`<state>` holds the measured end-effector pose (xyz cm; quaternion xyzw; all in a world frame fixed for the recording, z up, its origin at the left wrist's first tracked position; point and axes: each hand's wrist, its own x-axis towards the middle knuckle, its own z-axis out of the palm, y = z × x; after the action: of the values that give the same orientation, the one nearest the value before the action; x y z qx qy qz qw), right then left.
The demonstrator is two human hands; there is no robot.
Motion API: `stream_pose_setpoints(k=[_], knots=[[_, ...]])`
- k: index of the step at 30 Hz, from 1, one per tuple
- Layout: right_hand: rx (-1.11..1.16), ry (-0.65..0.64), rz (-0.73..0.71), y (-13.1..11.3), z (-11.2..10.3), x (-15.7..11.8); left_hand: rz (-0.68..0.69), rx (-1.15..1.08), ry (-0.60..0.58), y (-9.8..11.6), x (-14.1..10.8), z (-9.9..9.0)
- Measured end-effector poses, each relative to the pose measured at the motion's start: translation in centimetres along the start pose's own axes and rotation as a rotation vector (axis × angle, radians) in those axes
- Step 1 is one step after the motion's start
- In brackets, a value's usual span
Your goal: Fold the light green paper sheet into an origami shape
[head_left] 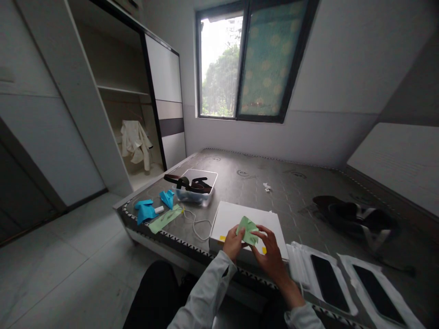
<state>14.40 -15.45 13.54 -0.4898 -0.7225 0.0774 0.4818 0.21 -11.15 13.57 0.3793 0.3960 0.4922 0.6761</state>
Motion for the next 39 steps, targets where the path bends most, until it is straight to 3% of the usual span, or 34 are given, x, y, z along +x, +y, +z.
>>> stream_pose_setpoints(k=[3,9,13,17,20,22,28,36,39], knots=[[0.104,-0.055,0.038,-0.8,-0.7,0.0,0.044,-0.012,0.021,0.1,0.1,-0.4],[0.203,0.174,0.263,-1.1,-1.4,1.4,0.092,0.048,-0.077,0.5,-0.2,-1.0],[0.460,0.013,0.442,-0.8,-1.8,2.6,0.136,0.146,-0.101,0.9,-0.5,-1.0],[0.695,-0.164,0.608,-0.4,-2.3,2.8,0.164,0.110,-0.081,0.8,-0.6,-0.9],[0.806,-0.203,0.715,-0.3,-2.5,2.4,0.120,-0.002,0.001,0.2,-0.4,-0.9],[0.833,-0.210,0.697,-0.5,-2.6,2.0,0.045,-0.082,0.058,-0.2,-0.2,-0.9],[0.677,-0.307,0.504,-1.6,-2.0,1.5,-0.047,-0.140,0.065,-0.2,-0.7,-0.9],[0.271,0.000,0.532,-1.7,-0.6,1.4,0.040,-0.079,-0.197,-0.8,-1.3,-0.9],[0.228,0.026,0.529,-2.5,-0.9,1.5,0.137,0.020,-0.234,-1.1,-1.3,-0.8]])
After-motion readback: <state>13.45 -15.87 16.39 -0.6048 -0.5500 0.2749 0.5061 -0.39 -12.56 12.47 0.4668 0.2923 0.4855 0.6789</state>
